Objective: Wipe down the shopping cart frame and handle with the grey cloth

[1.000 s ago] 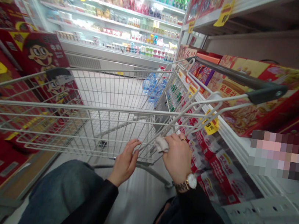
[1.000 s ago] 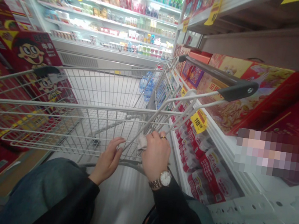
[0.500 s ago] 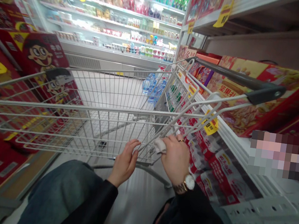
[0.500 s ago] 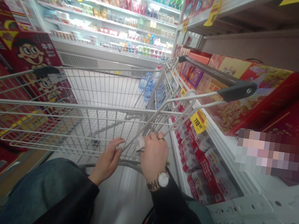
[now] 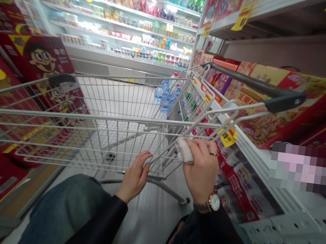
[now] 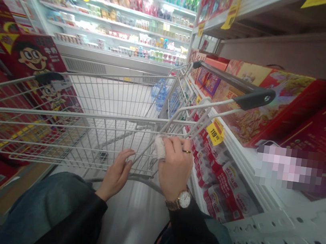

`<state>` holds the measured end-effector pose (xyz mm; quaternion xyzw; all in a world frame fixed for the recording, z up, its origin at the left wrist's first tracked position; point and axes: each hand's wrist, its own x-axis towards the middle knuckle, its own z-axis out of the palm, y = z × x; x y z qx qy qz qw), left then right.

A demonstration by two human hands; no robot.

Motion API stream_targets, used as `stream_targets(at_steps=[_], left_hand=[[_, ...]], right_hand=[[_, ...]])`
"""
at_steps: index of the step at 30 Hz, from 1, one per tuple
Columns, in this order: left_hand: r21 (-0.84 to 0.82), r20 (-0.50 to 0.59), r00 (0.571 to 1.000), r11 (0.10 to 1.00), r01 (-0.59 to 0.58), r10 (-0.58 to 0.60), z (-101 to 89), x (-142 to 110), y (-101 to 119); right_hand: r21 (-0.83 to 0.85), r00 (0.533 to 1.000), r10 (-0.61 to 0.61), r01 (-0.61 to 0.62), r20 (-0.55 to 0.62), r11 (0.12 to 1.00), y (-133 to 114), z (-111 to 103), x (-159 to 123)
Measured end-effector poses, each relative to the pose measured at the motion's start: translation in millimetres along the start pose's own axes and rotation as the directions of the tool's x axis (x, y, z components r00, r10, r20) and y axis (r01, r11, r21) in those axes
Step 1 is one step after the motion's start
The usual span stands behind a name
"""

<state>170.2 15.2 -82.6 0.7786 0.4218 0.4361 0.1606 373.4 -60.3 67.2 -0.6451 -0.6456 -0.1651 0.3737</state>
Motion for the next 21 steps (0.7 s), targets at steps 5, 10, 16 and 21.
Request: stream_targets(at_steps=[5,10,16,21], left_hand=[[-0.004,-0.003,1.0,1.0,-0.013,0.013,-1.4,0.0,1.6],[-0.01,0.006,1.0,1.0,-0.005,0.005,-1.6,-0.9,1.7],[-0.003,-0.001,1.0,1.0,-0.01,0.01,-1.0,-0.2,1.2],[-0.016,0.0,1.0,1.0,-0.002,0.002,-1.6,-0.6,1.8]], right_hand=[[-0.003,0.981,-0.008,0.009,0.192,1.0,-2.2,2.1,-1.6],[0.092,0.985,0.016,0.0,-0.174,0.996,9.1,-17.6,5.7],[0.075,0.94,-0.022,0.051,-0.339,0.996,8.8,-13.8,7.9],[0.09,0.98,-0.022,0.041,-0.196,0.995,7.1,-21.2,6.5]])
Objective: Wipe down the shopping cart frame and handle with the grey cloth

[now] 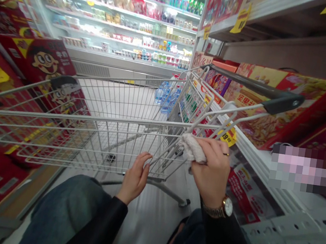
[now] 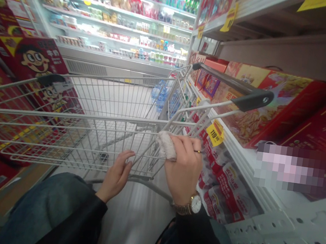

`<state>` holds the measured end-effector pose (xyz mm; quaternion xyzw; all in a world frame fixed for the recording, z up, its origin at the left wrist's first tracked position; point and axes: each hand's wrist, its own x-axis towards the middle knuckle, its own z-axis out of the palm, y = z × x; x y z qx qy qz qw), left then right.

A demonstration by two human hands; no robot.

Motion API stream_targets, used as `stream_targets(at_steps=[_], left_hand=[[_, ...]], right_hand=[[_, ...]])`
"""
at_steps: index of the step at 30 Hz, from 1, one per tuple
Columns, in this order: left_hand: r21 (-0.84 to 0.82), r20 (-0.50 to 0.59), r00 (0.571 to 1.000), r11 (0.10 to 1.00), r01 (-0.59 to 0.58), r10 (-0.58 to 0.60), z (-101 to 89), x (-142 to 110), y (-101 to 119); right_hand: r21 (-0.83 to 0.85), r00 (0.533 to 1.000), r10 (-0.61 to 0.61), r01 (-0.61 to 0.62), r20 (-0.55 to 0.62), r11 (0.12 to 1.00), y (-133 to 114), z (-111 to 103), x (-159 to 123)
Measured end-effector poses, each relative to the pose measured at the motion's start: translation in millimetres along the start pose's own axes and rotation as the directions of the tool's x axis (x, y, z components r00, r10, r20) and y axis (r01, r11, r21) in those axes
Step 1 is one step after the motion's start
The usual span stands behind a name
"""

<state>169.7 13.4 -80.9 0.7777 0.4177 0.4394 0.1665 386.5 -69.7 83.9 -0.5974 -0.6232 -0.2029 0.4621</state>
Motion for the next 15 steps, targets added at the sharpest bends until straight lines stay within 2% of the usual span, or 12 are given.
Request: stream_targets(at_steps=[3,5,12,15], left_hand=[[-0.004,0.008,1.0,1.0,0.006,-0.006,-0.5,-0.8,-0.1],[-0.002,0.012,1.0,1.0,0.009,-0.009,-0.6,-1.1,-0.5],[-0.006,0.009,1.0,1.0,-0.004,0.004,-0.6,-1.2,-1.3],[-0.011,0.009,1.0,1.0,-0.001,0.001,-0.9,-1.2,-0.4]], right_hand=[[-0.009,0.993,-0.003,0.001,-0.118,1.0,3.6,-3.3,2.5],[-0.012,0.987,-0.006,0.004,-0.158,1.0,5.7,-3.1,3.5],[-0.051,0.972,-0.034,0.022,-0.234,0.998,7.0,-0.6,3.3],[-0.05,0.982,-0.045,0.036,-0.184,0.998,2.0,1.1,2.2]])
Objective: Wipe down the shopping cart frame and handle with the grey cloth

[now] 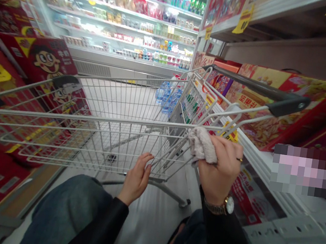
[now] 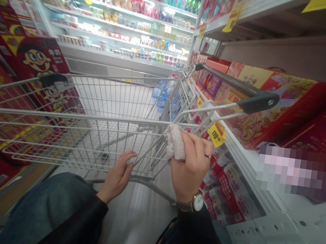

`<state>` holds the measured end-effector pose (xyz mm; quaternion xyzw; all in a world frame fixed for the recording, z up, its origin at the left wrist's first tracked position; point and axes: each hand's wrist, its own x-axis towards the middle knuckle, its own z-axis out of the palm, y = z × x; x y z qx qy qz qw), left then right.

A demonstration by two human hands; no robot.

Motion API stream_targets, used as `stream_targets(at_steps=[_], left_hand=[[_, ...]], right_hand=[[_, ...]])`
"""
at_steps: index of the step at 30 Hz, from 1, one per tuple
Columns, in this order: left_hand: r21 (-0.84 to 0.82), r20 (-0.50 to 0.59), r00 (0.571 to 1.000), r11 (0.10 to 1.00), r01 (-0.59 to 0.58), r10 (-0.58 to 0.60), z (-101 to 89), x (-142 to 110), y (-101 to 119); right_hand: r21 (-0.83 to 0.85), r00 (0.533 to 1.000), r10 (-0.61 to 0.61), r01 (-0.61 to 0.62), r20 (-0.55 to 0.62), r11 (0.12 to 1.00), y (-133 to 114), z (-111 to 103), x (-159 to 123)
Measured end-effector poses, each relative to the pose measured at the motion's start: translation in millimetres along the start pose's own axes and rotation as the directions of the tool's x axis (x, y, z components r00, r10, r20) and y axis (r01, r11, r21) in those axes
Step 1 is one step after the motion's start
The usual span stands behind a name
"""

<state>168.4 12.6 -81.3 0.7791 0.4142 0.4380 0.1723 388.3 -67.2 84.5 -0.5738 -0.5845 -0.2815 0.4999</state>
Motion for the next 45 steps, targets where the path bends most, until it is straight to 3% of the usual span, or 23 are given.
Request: stream_targets(at_steps=[3,5,9,11,19,26,29,32,34,38,41,43,45], left_hand=[[0.005,-0.002,1.0,1.0,0.004,-0.004,0.0,-0.1,0.5],[0.015,-0.007,1.0,1.0,0.007,-0.007,0.1,-0.3,0.5],[0.018,-0.01,1.0,1.0,0.004,-0.004,-0.4,-0.6,0.8],[0.014,-0.008,1.0,1.0,0.001,0.0,-0.9,-0.7,1.1],[0.014,-0.009,1.0,1.0,0.0,0.0,-0.9,-0.8,0.6],[0.022,-0.018,1.0,1.0,-0.019,0.02,-1.2,-1.1,-0.9],[0.027,-0.025,0.999,0.999,-0.024,0.025,-1.4,-0.9,-0.9],[0.028,-0.02,1.0,0.999,-0.019,0.02,-1.9,-0.8,-0.4],[0.025,-0.018,1.0,1.0,-0.013,0.014,-2.1,-0.9,-0.1],[0.023,-0.018,1.0,1.0,-0.005,0.006,-1.4,-1.2,-0.3],[0.021,-0.02,1.0,1.0,-0.003,0.004,-0.4,-1.3,-0.9],[0.021,-0.021,1.0,1.0,-0.004,0.004,-0.1,-1.6,-1.4],[0.023,-0.018,1.0,1.0,-0.005,0.005,-0.1,-1.9,-1.7]], right_hand=[[0.013,0.991,-0.008,0.006,0.13,1.0,-7.0,0.0,-1.5],[0.022,0.988,-0.017,0.014,0.151,1.0,-9.3,-1.4,-1.1],[-0.019,0.996,-0.025,0.023,-0.081,1.0,-6.9,-3.5,3.7],[-0.058,0.991,-0.052,0.045,-0.124,0.997,-6.3,-2.4,5.7],[-0.025,0.974,-0.082,0.089,0.209,0.996,-12.2,-3.4,2.4],[-0.026,0.991,-0.077,0.074,-0.112,0.997,-1.1,-1.3,9.1],[-0.015,0.996,-0.084,0.084,0.022,0.996,-8.1,0.1,6.0],[0.026,0.958,-0.105,0.102,0.267,0.994,-15.6,0.4,0.9],[0.054,0.943,-0.101,0.089,0.317,0.995,-16.4,0.7,-0.6],[0.042,0.989,-0.086,0.081,0.121,0.996,-10.0,1.1,1.7],[0.01,0.996,-0.088,0.089,-0.005,0.996,-7.7,0.9,3.7],[0.006,0.996,-0.086,0.085,0.012,0.996,-9.5,0.4,3.6],[0.029,0.986,-0.09,0.087,0.142,0.996,-12.6,-0.3,2.7]])
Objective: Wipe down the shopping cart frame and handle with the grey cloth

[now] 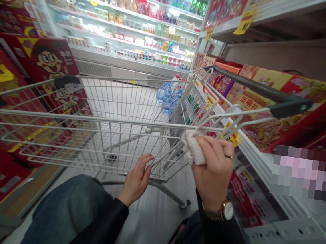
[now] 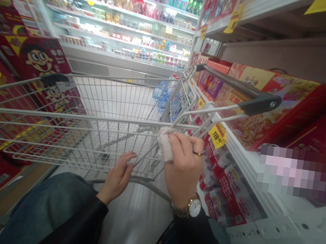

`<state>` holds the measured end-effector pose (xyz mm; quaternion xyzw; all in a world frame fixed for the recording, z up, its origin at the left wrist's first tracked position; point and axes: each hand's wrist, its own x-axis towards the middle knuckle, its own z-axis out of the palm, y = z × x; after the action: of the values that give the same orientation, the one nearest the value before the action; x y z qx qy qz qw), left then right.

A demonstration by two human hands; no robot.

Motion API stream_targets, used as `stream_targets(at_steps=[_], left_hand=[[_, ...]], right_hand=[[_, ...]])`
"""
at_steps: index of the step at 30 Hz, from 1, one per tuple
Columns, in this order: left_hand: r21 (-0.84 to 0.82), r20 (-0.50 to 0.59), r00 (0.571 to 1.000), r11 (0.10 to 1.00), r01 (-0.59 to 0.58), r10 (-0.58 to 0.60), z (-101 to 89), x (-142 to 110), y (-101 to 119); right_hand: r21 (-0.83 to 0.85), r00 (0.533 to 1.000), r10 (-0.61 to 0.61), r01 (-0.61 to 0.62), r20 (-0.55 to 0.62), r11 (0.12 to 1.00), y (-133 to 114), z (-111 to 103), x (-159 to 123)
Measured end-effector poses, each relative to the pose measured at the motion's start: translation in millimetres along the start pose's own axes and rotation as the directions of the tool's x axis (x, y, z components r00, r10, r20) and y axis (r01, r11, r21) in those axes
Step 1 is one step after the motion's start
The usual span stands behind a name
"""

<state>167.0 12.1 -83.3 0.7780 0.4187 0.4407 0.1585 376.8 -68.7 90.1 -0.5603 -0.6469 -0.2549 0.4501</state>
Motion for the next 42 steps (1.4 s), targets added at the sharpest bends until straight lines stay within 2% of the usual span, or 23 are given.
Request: stream_targets(at_steps=[2,4,7,9,11,12,14,16,18,20,22,25,27,29,31,33,35,37,39,41,42], left_hand=[[0.0,0.001,1.0,1.0,-0.001,0.001,-0.4,-0.2,-0.1],[-0.003,0.002,1.0,1.0,-0.003,0.003,-0.8,-0.3,-0.1],[-0.006,-0.001,1.0,1.0,-0.009,0.009,-0.5,-0.2,-0.3],[-0.009,-0.005,1.0,1.0,-0.015,0.015,0.2,-0.4,-0.8],[-0.01,-0.008,1.0,1.0,-0.016,0.016,1.0,-0.7,-1.4],[-0.009,-0.008,1.0,1.0,-0.015,0.015,1.3,-0.8,-1.6],[-0.006,-0.008,1.0,1.0,-0.011,0.011,1.4,-1.1,-1.9],[-0.002,-0.009,1.0,1.0,-0.009,0.009,1.0,-1.4,-2.0],[0.004,-0.011,1.0,1.0,-0.007,0.007,0.4,-1.5,-1.9],[0.009,-0.014,1.0,1.0,-0.007,0.007,-0.2,-1.6,-1.9],[0.01,-0.014,1.0,1.0,-0.011,0.011,-0.6,-1.5,-1.9],[0.004,-0.01,1.0,1.0,-0.02,0.02,-0.7,-1.3,-1.7],[-0.002,-0.006,1.0,1.0,-0.018,0.018,-0.6,-1.1,-1.4],[-0.007,-0.005,1.0,1.0,-0.014,0.014,-0.5,-1.0,-1.1],[-0.009,-0.005,1.0,1.0,-0.012,0.012,-0.5,-0.8,-0.9],[-0.01,-0.006,1.0,1.0,-0.015,0.015,-0.7,-0.6,-0.7],[-0.009,-0.005,1.0,1.0,-0.015,0.015,-0.9,-0.5,-0.7],[-0.01,-0.003,1.0,1.0,-0.013,0.013,-1.1,-0.5,-0.6],[-0.012,0.001,1.0,1.0,-0.012,0.012,-1.2,-0.5,-0.6],[-0.016,0.005,1.0,1.0,-0.013,0.013,-1.1,-0.5,-0.6],[-0.017,0.005,1.0,1.0,-0.013,0.013,-1.0,-0.5,-0.6]], right_hand=[[0.046,0.99,-0.008,0.001,0.143,0.999,-2.3,-0.4,-0.7],[0.08,0.985,-0.006,-0.008,0.173,0.997,-2.1,-0.9,-0.6],[0.051,1.0,0.014,-0.013,-0.019,0.999,3.4,-1.8,2.0],[0.007,0.986,0.01,-0.009,-0.167,1.0,7.8,-2.1,4.5],[-0.021,0.969,-0.001,-0.004,-0.247,1.0,9.7,-1.7,5.9],[-0.025,0.968,-0.006,0.0,-0.25,1.0,9.1,-1.2,5.8],[-0.023,0.982,-0.015,0.011,-0.19,1.0,4.3,0.3,3.7],[-0.001,0.998,-0.017,0.017,-0.052,1.0,-3.4,2.1,-0.1],[0.048,0.995,-0.014,0.009,0.104,0.999,-10.5,3.8,-3.5],[0.094,0.988,-0.009,-0.006,0.156,0.996,-13.7,4.7,-4.5],[0.097,0.998,-0.001,-0.004,0.059,0.995,-12.1,4.1,-2.8],[0.043,0.985,0.008,-0.001,-0.172,0.999,-5.9,1.8,1.5],[0.03,0.977,0.011,-0.004,-0.215,1.0,-4.3,2.0,2.6],[0.049,0.989,0.001,0.007,-0.151,0.999,-6.4,4.8,1.4],[0.088,0.999,-0.037,0.037,-0.004,0.995,-10.7,9.0,-0.7],[0.148,0.982,-0.093,0.069,0.162,0.987,-13.9,12.3,-1.7],[0.2,0.966,-0.118,0.072,0.228,0.977,-13.7,12.9,-0.5],[0.202,0.987,-0.083,0.054,0.139,0.978,-9.8,10.5,2.2],[0.153,0.999,-0.022,0.028,-0.041,0.988,-4.3,6.5,5.1],[0.098,0.982,0.011,0.008,-0.191,0.995,-0.1,3.1,6.7],[0.08,0.973,0.017,0.001,-0.229,0.997,0.6,2.3,6.8]])
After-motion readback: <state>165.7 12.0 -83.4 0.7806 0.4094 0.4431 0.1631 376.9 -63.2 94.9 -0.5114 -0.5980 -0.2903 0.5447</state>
